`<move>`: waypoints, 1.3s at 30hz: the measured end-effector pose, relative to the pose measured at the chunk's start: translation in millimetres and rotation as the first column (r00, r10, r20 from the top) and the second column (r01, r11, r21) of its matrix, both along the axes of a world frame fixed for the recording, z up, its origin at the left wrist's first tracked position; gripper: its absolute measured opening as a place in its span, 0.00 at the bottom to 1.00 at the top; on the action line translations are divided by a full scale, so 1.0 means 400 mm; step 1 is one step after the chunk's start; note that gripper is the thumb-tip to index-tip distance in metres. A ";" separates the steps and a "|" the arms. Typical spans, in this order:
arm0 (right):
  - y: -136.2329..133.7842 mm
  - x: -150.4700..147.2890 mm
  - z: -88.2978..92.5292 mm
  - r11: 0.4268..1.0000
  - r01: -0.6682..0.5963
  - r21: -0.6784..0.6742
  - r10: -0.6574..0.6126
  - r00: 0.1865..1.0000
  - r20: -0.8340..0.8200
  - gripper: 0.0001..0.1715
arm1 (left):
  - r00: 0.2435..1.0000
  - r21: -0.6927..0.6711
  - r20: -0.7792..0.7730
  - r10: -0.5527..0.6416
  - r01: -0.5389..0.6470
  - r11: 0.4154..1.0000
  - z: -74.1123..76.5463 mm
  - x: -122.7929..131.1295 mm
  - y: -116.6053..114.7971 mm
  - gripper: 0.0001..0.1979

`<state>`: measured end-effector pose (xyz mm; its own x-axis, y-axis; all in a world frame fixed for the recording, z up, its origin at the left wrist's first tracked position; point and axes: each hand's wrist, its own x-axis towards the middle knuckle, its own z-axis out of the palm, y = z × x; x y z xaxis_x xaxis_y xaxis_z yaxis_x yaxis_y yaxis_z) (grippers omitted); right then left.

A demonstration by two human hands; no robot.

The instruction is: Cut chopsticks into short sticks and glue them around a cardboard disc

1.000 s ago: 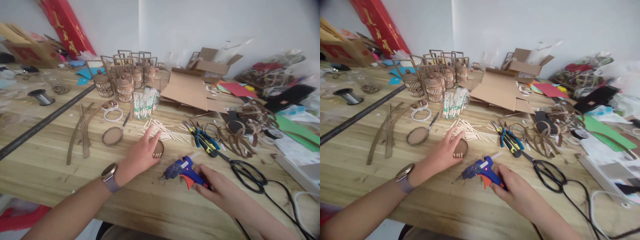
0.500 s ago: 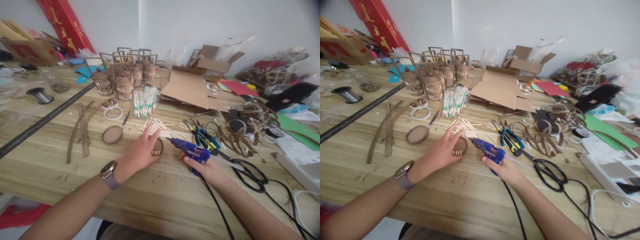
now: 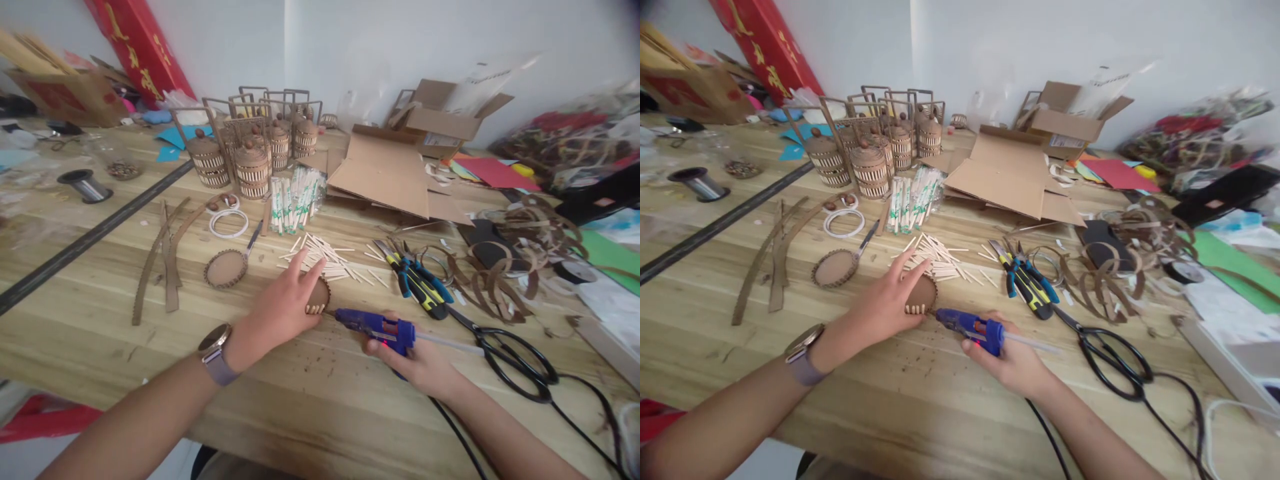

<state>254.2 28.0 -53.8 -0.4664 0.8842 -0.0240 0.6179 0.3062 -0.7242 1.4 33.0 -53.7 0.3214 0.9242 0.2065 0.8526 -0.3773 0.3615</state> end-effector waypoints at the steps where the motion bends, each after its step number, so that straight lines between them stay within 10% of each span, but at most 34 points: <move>1: 0.000 -0.001 0.000 1.000 -0.001 0.006 0.001 1.000 0.006 0.23 | 1.000 0.000 -0.003 -0.001 0.001 1.000 0.000 0.000 0.001 0.45; 39: -0.002 -0.010 -0.014 0.996 0.007 0.085 -0.010 0.999 0.045 0.23 | 1.000 0.000 0.021 -0.009 0.009 1.000 -0.003 -0.002 0.004 0.45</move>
<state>250.2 27.4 -59.6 -0.4590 0.8879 0.0303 0.6526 0.3601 -0.6667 0.5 34.6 -55.0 0.3250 0.9213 0.2135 0.8417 -0.3847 0.3789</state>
